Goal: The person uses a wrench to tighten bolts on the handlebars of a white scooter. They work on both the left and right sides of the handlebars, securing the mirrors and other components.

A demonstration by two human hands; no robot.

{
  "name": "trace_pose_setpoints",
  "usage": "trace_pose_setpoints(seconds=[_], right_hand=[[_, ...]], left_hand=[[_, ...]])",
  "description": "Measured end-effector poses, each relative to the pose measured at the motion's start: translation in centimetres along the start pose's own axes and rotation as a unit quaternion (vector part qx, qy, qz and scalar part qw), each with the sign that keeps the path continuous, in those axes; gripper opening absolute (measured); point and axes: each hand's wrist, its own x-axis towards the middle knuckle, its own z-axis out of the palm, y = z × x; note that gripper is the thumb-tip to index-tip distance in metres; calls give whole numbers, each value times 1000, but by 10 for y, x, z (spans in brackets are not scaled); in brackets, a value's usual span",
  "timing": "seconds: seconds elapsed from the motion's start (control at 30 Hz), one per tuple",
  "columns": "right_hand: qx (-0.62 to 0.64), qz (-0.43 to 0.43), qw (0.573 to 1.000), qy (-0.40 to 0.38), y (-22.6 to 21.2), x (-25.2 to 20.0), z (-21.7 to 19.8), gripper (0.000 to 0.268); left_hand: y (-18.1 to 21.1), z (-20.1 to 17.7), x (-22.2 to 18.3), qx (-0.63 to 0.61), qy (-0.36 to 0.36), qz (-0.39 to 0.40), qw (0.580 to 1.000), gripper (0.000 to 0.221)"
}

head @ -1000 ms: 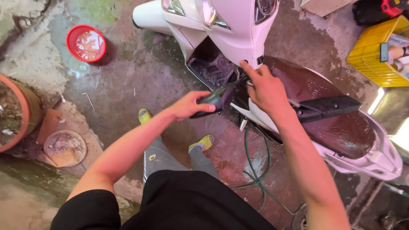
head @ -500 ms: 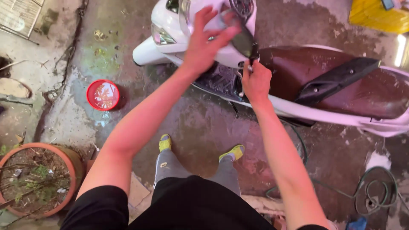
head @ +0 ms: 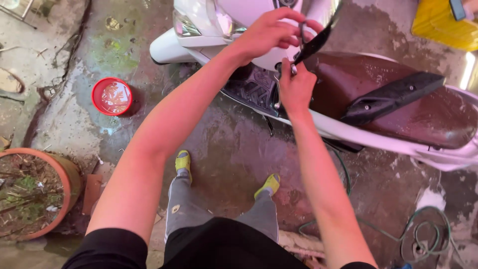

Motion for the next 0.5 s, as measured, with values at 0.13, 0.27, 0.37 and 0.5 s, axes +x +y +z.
trace_pose_setpoints(seconds=[0.13, 0.27, 0.37, 0.5], right_hand=[[-37, -157, 975, -150, 24, 14, -15, 29], [-153, -310, 891, -293, 26, 24, -29, 32], [-216, -393, 840, -305, 29, 34, -36, 25], [-221, -416, 825, -311, 38, 36, -46, 33]], left_hand=[[-24, -26, -40, -269, 203, -146, 930, 7], [-37, -37, -75, -399, 178, -172, 883, 26], [-22, -14, -83, -266, 107, -276, 917, 43], [-62, 45, -85, -220, 25, -288, 932, 84]])
